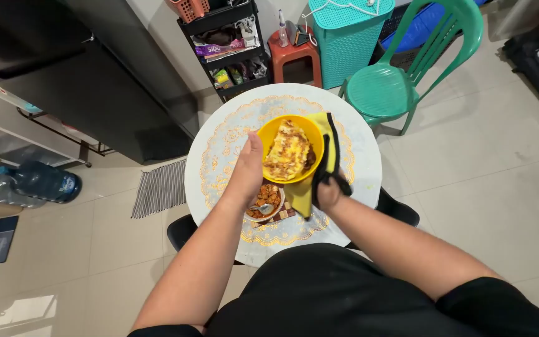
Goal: Cleaning a wooden board or trivet using a damp cloth at a dining table.
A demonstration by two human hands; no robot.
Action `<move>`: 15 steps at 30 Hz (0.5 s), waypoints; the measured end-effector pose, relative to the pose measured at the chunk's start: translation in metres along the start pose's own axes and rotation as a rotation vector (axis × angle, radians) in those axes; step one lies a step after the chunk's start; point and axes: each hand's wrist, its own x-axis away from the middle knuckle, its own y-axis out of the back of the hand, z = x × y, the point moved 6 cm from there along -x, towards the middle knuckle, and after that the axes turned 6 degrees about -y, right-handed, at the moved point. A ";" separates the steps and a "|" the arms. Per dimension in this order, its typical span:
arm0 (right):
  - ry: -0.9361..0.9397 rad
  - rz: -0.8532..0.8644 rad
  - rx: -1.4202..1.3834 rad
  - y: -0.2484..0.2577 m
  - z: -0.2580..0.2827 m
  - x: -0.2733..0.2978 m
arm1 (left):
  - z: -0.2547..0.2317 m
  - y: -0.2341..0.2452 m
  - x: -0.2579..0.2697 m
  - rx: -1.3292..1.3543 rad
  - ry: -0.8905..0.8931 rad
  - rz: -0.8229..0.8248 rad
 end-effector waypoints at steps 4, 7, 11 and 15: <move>-0.228 -0.203 0.102 -0.036 0.034 -0.012 | -0.020 0.000 0.006 -0.711 -0.349 0.001; -0.297 -0.313 0.048 -0.046 0.037 -0.014 | -0.076 -0.021 0.032 -0.638 -0.488 -0.063; -0.368 -0.415 0.008 -0.060 0.040 -0.021 | -0.092 -0.037 0.037 -0.933 -0.468 0.016; -0.506 -0.576 -0.121 -0.081 0.041 -0.015 | -0.082 -0.039 0.038 -1.040 -0.467 0.018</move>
